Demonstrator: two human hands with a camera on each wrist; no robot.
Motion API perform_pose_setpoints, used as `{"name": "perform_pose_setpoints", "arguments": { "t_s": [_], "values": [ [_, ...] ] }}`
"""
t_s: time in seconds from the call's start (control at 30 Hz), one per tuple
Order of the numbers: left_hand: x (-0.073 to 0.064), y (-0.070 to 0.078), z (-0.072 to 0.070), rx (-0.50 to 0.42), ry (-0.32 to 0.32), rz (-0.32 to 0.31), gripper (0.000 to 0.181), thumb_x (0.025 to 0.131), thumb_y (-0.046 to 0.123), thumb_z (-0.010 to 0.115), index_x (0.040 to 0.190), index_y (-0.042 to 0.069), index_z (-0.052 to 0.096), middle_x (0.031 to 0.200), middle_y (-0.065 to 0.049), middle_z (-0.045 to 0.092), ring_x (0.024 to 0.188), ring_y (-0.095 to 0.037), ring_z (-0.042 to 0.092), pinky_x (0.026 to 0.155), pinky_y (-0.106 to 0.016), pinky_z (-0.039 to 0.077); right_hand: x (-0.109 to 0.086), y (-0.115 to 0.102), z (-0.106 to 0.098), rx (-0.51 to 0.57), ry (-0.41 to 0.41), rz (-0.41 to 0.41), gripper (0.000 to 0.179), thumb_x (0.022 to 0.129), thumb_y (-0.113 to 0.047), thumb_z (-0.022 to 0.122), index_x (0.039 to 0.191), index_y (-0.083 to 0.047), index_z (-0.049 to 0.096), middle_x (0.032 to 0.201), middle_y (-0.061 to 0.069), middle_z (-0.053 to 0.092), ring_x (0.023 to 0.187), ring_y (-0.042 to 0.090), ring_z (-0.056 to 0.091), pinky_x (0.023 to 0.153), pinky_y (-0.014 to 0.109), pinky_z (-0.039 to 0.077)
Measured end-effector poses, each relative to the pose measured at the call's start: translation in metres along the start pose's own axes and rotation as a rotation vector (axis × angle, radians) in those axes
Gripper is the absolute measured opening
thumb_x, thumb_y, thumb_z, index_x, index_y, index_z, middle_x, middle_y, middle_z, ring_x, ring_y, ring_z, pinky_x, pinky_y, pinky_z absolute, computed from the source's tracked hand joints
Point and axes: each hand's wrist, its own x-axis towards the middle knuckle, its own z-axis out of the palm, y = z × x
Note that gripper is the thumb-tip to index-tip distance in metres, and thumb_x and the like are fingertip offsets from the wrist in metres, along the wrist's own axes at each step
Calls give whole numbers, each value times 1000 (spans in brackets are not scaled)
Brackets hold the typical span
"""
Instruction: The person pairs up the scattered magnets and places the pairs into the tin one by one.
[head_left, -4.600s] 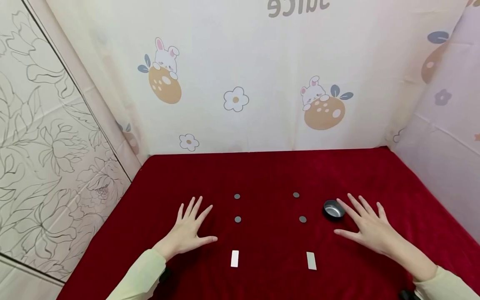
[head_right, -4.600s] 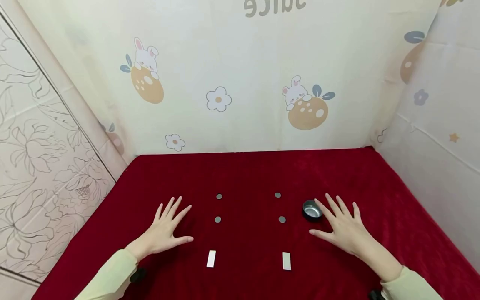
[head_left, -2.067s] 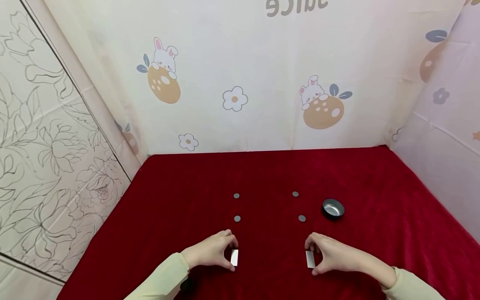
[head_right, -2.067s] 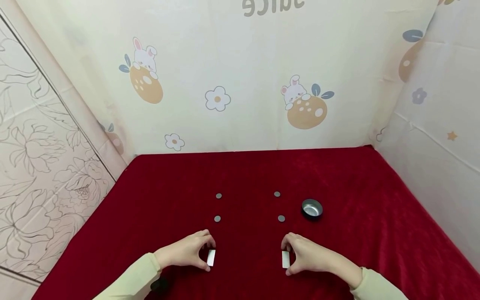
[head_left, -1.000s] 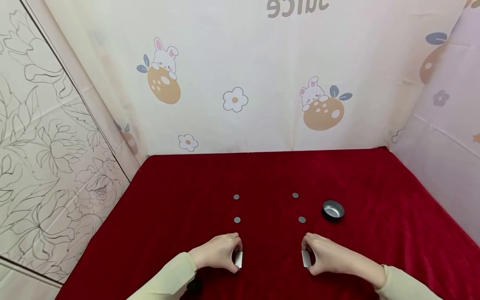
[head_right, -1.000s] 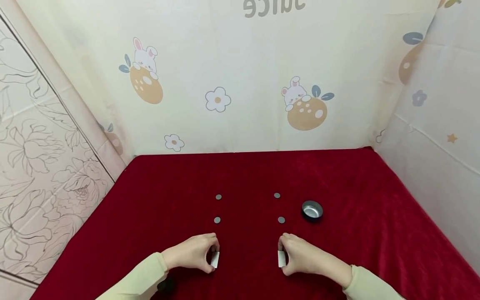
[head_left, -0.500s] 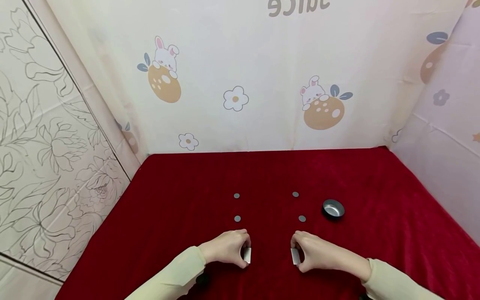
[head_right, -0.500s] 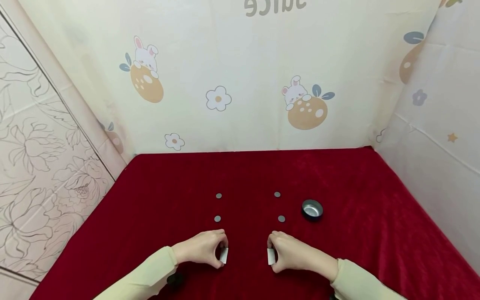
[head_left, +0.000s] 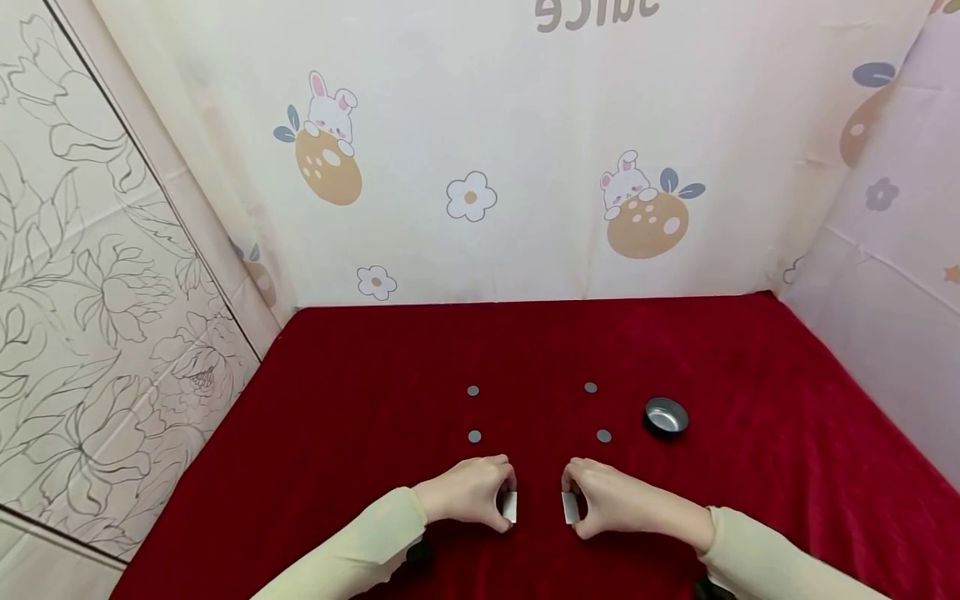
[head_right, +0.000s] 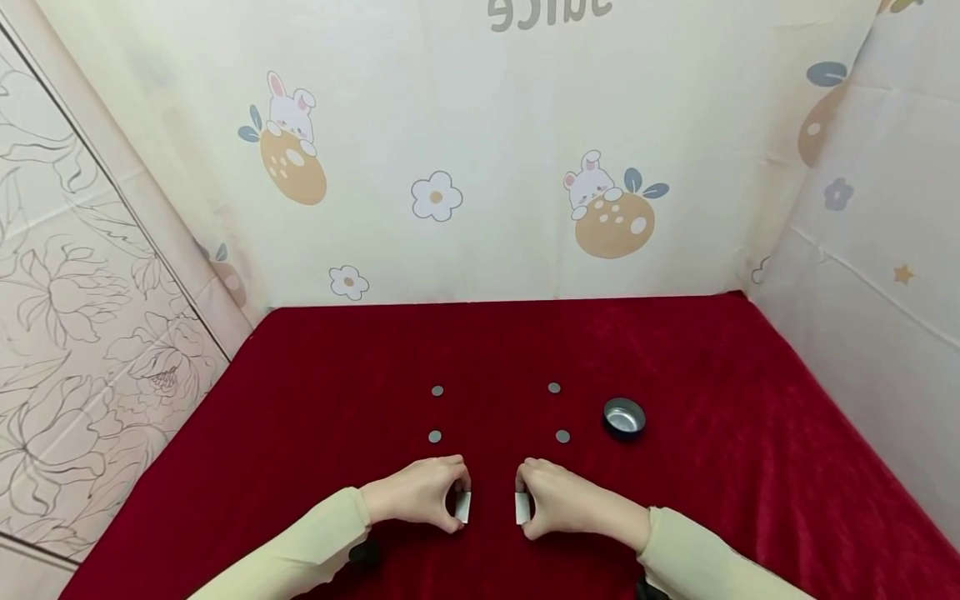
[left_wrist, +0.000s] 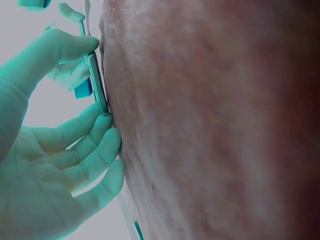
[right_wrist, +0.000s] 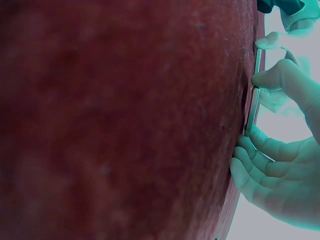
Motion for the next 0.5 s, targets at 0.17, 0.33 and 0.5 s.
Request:
{"name": "perform_pose_setpoints", "arguments": {
  "t_s": [0.17, 0.33, 0.5],
  "values": [
    [6, 1, 1, 6, 4, 5, 27, 67, 30, 72, 85, 14, 60, 77, 10, 48, 63, 2, 42, 58, -8, 35, 6, -1, 2, -7, -2, -4, 27, 60, -11, 69, 81, -11, 51, 73, -9, 42, 64, 0, 36, 57, 16, 37],
    [11, 4, 2, 17, 2, -5, 27, 67, 31, 73, 84, 15, 59, 78, 10, 48, 62, 3, 43, 57, -8, 35, 10, -2, 3, -8, -14, 11, 27, 61, -12, 70, 81, -11, 52, 74, -9, 42, 64, 1, 37, 57, 16, 37],
    [14, 7, 3, 48, 10, -5, 27, 65, 31, 73, 83, 15, 59, 77, 10, 48, 61, 3, 42, 56, -8, 34, 13, -5, 4, -18, -1, 3, 28, 60, -13, 70, 81, -9, 52, 74, -7, 43, 64, 1, 37, 56, 16, 37]
  ]
}}
